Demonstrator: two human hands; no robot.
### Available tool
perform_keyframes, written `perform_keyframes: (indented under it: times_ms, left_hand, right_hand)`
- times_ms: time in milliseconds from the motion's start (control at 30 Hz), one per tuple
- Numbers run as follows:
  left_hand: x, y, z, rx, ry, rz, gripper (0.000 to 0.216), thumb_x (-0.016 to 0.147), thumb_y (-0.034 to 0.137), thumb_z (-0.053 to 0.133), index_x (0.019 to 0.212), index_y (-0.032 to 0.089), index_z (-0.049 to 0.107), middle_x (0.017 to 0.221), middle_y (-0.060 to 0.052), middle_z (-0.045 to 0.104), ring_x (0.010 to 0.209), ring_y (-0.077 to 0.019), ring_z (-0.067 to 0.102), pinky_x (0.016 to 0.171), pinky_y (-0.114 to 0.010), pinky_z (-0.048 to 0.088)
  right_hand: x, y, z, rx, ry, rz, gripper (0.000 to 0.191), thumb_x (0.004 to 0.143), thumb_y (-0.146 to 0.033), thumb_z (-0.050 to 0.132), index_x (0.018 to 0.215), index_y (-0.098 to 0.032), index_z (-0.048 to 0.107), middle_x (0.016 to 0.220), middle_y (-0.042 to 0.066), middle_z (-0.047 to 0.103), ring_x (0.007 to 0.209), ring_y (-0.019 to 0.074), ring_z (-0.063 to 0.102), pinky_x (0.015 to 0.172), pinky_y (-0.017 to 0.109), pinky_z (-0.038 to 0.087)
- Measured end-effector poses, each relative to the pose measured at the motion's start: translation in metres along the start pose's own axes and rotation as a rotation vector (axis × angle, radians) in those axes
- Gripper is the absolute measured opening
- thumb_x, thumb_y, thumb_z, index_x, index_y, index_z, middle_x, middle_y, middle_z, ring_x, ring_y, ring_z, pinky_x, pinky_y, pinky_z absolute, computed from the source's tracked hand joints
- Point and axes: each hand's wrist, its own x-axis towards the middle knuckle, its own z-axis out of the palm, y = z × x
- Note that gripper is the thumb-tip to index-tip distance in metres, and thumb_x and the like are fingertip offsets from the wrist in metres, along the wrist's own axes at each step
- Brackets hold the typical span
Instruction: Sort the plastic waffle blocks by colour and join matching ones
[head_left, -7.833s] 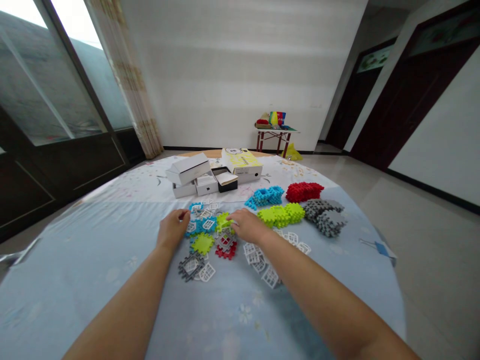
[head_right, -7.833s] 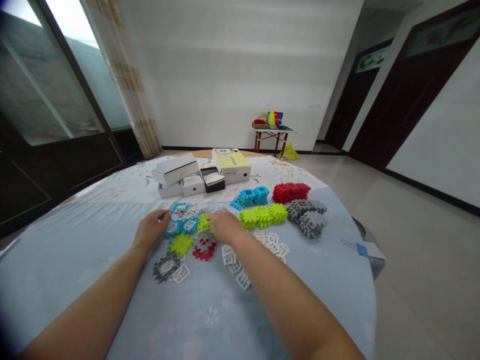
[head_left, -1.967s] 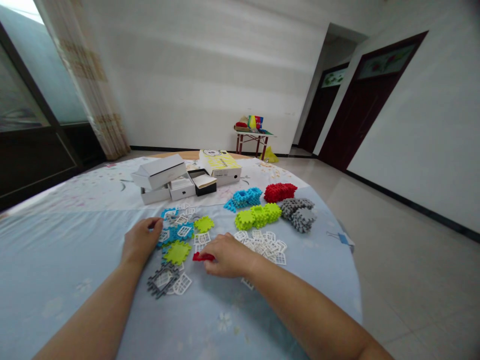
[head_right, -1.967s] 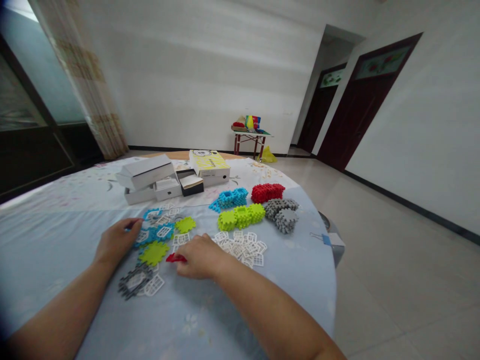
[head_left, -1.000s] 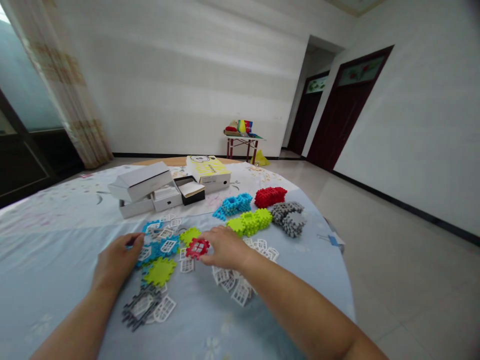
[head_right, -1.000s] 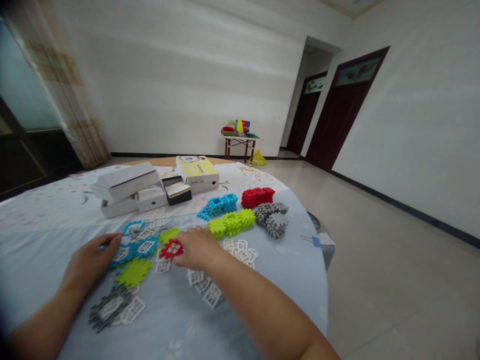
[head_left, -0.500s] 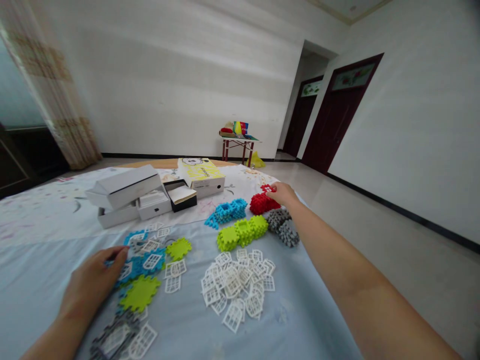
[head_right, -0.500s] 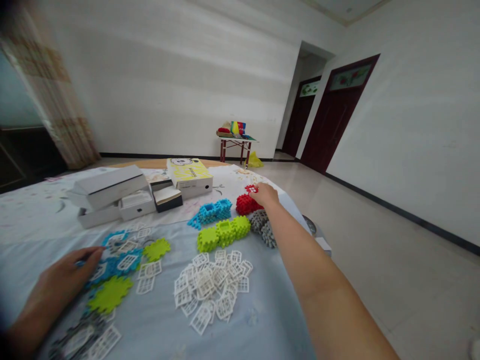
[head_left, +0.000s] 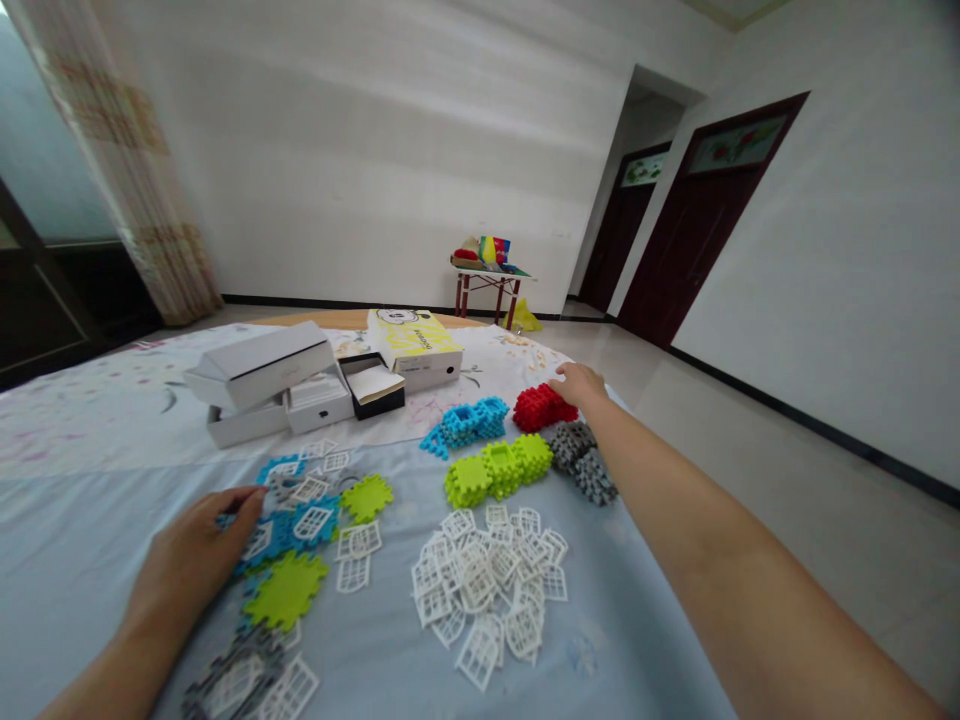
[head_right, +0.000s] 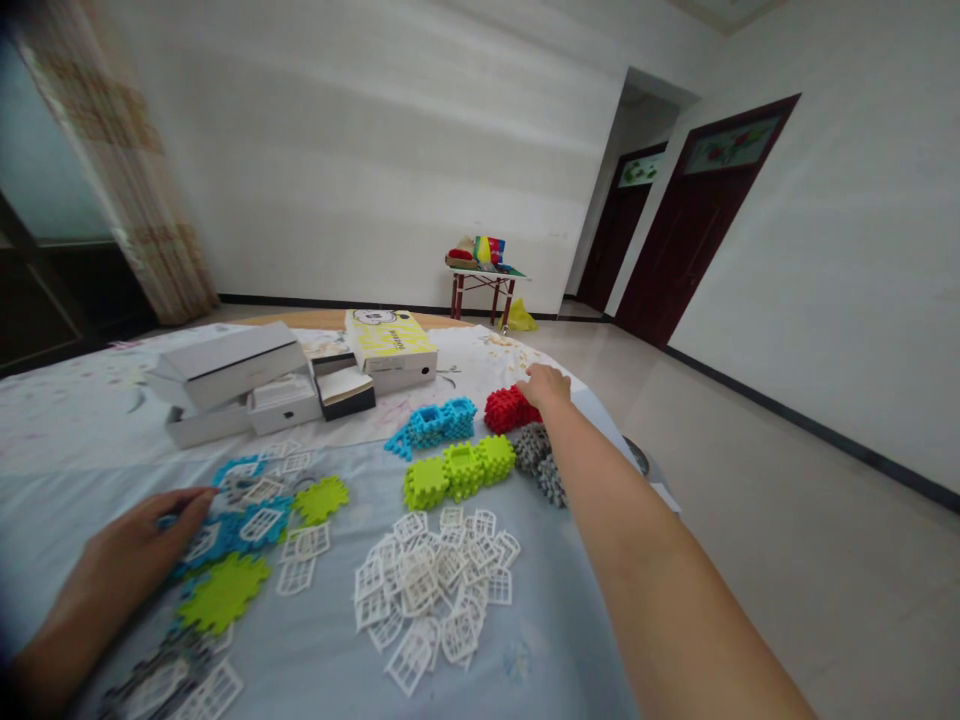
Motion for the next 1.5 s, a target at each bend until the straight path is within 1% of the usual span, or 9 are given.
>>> perform_keyframes:
  times_ms: [167, 400, 533, 667, 900, 1100, 1233, 1367, 1500]
  left_hand:
    - [-0.006, 0.009, -0.007, 0.004, -0.023, 0.013, 0.043, 0.077, 0.046, 0.036, 0.097, 0.019, 0.064, 0.097, -0.004, 0.067, 0.084, -0.0202, 0.06, 0.076, -0.029, 0.046]
    - [-0.01, 0.009, -0.006, -0.044, 0.03, 0.034, 0.042, 0.077, 0.044, 0.036, 0.094, 0.019, 0.065, 0.094, -0.006, 0.067, 0.087, -0.0195, 0.06, 0.076, -0.027, 0.043]
    - [-0.011, 0.007, -0.004, -0.06, 0.055, 0.043, 0.041, 0.077, 0.043, 0.037, 0.092, 0.019, 0.065, 0.096, -0.006, 0.067, 0.089, -0.0196, 0.06, 0.078, -0.027, 0.043]
    - [-0.01, 0.007, -0.004, -0.068, 0.06, 0.045, 0.04, 0.077, 0.043, 0.037, 0.092, 0.02, 0.065, 0.096, -0.006, 0.067, 0.089, -0.02, 0.059, 0.077, -0.028, 0.043]
    - [-0.01, 0.006, -0.002, -0.077, 0.07, 0.04, 0.039, 0.077, 0.043, 0.037, 0.092, 0.02, 0.065, 0.095, -0.005, 0.067, 0.089, -0.0192, 0.06, 0.076, -0.026, 0.043]
    - [-0.01, 0.005, 0.0, -0.078, 0.08, 0.051, 0.04, 0.078, 0.043, 0.036, 0.092, 0.02, 0.065, 0.093, -0.006, 0.067, 0.086, -0.0192, 0.06, 0.073, -0.026, 0.043]
    - [-0.009, 0.004, 0.002, -0.089, 0.089, 0.053, 0.04, 0.078, 0.044, 0.036, 0.091, 0.02, 0.065, 0.091, -0.005, 0.067, 0.087, -0.0189, 0.059, 0.075, -0.026, 0.043]
    - [-0.01, 0.005, 0.001, -0.091, 0.088, 0.047, 0.039, 0.077, 0.044, 0.036, 0.091, 0.021, 0.066, 0.089, -0.005, 0.067, 0.086, -0.0188, 0.059, 0.075, -0.026, 0.043]
    - [-0.012, 0.006, -0.001, -0.105, 0.093, 0.045, 0.039, 0.077, 0.043, 0.037, 0.091, 0.02, 0.066, 0.089, -0.006, 0.067, 0.086, -0.019, 0.06, 0.077, -0.027, 0.043]
  right_hand:
    - [-0.039, -0.036, -0.014, 0.126, 0.074, -0.215, 0.035, 0.079, -0.034, 0.048, 0.108, -0.019, 0.06, 0.113, 0.008, 0.06, 0.104, 0.0204, 0.052, 0.089, 0.032, 0.036]
    - [-0.126, -0.117, -0.005, 0.347, -0.098, -0.727, 0.028, 0.08, -0.03, 0.05, 0.102, -0.018, 0.062, 0.104, 0.006, 0.064, 0.098, 0.0173, 0.055, 0.088, 0.03, 0.038]
    - [-0.164, -0.157, 0.008, 0.298, -0.189, -0.873, 0.028, 0.079, -0.028, 0.053, 0.104, -0.02, 0.062, 0.104, 0.006, 0.064, 0.099, 0.0194, 0.053, 0.089, 0.034, 0.037]
    - [-0.175, -0.184, 0.024, 0.198, -0.209, -0.978, 0.031, 0.077, -0.018, 0.052, 0.107, -0.02, 0.06, 0.11, 0.008, 0.061, 0.104, 0.0226, 0.05, 0.089, 0.037, 0.037]
    - [-0.166, -0.202, 0.05, 0.144, -0.291, -1.03, 0.033, 0.077, -0.019, 0.053, 0.109, -0.023, 0.058, 0.116, 0.005, 0.058, 0.106, 0.0212, 0.051, 0.089, 0.034, 0.038]
    - [-0.172, -0.192, 0.026, 0.214, -0.204, -0.906, 0.031, 0.086, -0.021, 0.036, 0.107, -0.019, 0.059, 0.106, 0.008, 0.064, 0.1, 0.0186, 0.056, 0.086, 0.031, 0.039]
    - [-0.181, -0.189, 0.009, 0.38, -0.333, -0.903, 0.033, 0.084, -0.017, 0.035, 0.104, -0.017, 0.061, 0.101, 0.005, 0.066, 0.092, 0.0145, 0.058, 0.079, 0.024, 0.042]
    - [-0.19, -0.193, 0.01, 0.378, -0.483, -0.931, 0.031, 0.081, -0.018, 0.04, 0.102, -0.019, 0.063, 0.1, 0.003, 0.067, 0.092, 0.0149, 0.059, 0.079, 0.024, 0.042]
    - [-0.195, -0.192, 0.018, 0.351, -0.382, -0.901, 0.032, 0.078, -0.021, 0.046, 0.107, -0.018, 0.06, 0.102, 0.006, 0.065, 0.094, 0.0174, 0.057, 0.082, 0.028, 0.04]
